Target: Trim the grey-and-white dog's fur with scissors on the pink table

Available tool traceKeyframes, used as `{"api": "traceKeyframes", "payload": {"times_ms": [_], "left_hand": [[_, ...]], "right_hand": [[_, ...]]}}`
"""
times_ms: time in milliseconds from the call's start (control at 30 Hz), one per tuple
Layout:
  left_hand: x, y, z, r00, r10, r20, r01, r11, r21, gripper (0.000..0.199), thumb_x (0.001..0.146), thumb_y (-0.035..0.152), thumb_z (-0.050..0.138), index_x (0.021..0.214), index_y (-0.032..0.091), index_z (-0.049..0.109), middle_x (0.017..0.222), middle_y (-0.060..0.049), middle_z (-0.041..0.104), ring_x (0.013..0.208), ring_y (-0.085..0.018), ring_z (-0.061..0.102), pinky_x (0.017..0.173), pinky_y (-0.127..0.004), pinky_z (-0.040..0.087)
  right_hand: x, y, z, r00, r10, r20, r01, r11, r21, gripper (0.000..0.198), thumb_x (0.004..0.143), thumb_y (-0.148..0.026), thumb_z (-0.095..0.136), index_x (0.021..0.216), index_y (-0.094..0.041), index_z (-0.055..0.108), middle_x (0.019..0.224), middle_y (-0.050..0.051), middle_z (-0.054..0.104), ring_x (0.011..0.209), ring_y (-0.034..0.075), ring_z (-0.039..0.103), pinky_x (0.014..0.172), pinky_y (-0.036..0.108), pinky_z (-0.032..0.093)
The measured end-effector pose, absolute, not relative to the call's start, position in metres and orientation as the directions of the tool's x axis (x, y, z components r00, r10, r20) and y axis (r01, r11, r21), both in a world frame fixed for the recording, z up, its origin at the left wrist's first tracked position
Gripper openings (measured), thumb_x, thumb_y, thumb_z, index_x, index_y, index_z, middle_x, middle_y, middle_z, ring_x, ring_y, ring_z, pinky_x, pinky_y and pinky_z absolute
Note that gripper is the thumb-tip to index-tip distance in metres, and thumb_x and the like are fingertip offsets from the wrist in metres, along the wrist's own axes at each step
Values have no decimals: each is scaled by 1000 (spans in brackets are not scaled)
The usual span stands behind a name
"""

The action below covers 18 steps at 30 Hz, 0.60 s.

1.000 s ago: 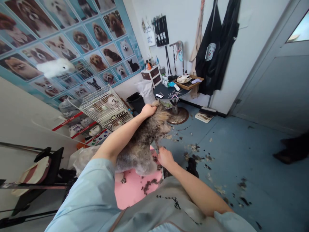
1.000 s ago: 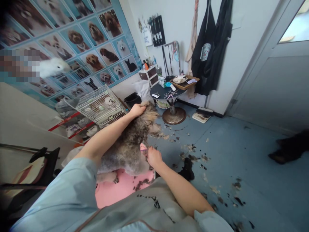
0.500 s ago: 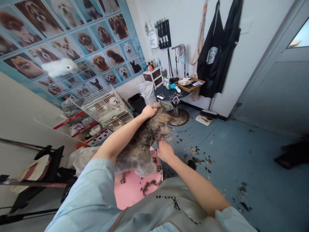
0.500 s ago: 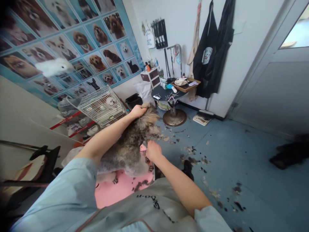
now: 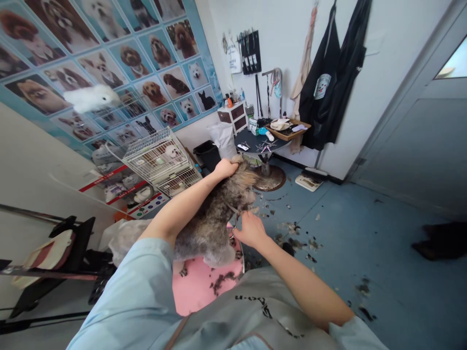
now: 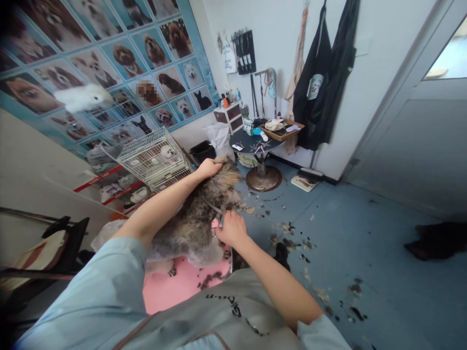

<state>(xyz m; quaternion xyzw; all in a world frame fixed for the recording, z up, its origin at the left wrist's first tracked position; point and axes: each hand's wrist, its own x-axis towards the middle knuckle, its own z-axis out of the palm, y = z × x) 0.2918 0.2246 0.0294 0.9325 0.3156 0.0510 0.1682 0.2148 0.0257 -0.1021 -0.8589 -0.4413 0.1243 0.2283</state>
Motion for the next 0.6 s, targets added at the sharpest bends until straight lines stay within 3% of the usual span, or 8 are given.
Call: {"api": "traceKeyframes", "payload": {"times_ms": [100, 233, 467, 600], "left_hand": [[292, 224, 30, 797, 604, -18, 575, -749, 330, 44, 89, 41, 50, 94, 5, 76, 98, -20, 73, 96, -28, 69, 81, -30, 50], [292, 224, 30, 792, 609, -34, 585, -743, 327, 45, 90, 43, 50, 94, 6, 76, 97, -18, 73, 94, -26, 68, 81, -29, 49], [292, 219, 31, 807, 589, -30, 569, -765, 302, 42, 90, 40, 51, 93, 6, 76, 97, -19, 73, 93, -27, 69, 81, -30, 50], [293, 218, 31, 813, 582, -28, 565, -775, 284, 44, 90, 42, 51, 94, 7, 77, 100, -19, 73, 96, -28, 69, 81, -29, 51]], "right_hand": [[219, 24, -96, 581, 812, -44, 691, -522, -500, 27, 88, -12, 49, 114, -12, 55, 112, 18, 67, 101, 27, 67, 82, 33, 46], [219, 9, -107, 573, 808, -138, 678, -561, -475, 24, 90, -8, 43, 110, -13, 55, 103, 16, 70, 95, 27, 69, 78, 33, 46], [229, 12, -84, 561, 828, 7, 745, -502, -439, 34, 85, -28, 60, 115, -14, 53, 117, 17, 65, 108, 29, 64, 88, 36, 46], [236, 6, -82, 563, 825, -48, 732, -525, -434, 34, 86, -8, 47, 119, -15, 53, 116, 15, 68, 102, 25, 68, 80, 31, 46]]}}
